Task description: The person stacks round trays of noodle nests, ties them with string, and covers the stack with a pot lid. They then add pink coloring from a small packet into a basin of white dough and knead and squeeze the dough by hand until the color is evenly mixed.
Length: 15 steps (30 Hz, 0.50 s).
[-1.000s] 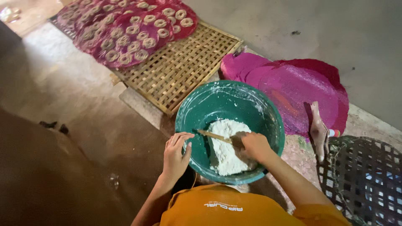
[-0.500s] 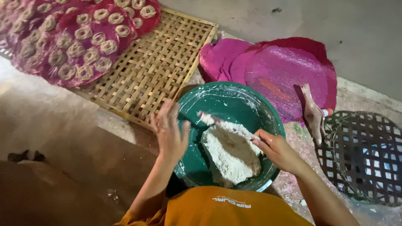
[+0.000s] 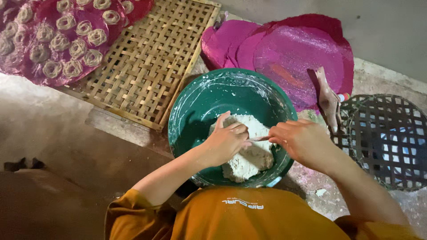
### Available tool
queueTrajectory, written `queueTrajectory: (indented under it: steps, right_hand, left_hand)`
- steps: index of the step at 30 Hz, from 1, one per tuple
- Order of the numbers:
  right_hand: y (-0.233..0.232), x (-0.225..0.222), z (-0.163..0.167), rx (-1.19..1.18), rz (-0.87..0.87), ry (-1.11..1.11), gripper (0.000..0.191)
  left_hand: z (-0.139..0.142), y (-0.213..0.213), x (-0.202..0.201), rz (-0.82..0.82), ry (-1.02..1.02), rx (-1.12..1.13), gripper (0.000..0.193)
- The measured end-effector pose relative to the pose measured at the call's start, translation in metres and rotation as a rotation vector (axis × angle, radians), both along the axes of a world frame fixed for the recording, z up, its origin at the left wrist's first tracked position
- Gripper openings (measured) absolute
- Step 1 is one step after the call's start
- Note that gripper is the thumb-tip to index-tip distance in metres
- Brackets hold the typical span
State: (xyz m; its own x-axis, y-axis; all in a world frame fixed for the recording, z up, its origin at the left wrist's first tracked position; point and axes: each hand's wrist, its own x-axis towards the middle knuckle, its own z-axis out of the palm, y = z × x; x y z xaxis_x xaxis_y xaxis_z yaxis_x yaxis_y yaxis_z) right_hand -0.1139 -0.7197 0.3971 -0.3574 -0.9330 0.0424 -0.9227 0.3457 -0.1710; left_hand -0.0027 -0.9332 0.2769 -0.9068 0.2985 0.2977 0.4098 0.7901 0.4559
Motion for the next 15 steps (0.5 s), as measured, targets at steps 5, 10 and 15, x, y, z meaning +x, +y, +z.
queueTrajectory:
  steps: [5,10,15]
  right_hand:
    - [0.030,-0.011,0.016,0.054,-0.119,0.026,0.014]
    - [0.086,-0.041,0.029,0.086,-0.379,0.187,0.019]
    - [0.112,-0.113,-0.008,-0.355,-0.687,0.217,0.025]
  left_hand:
    - [-0.010,-0.007,0.007,0.030,-0.038,-0.118,0.021]
    - [-0.012,-0.019,0.003,0.065,0.089,-0.144,0.022]
    - [-0.026,-0.005,-0.024,0.169,-0.234,-0.239,0.065]
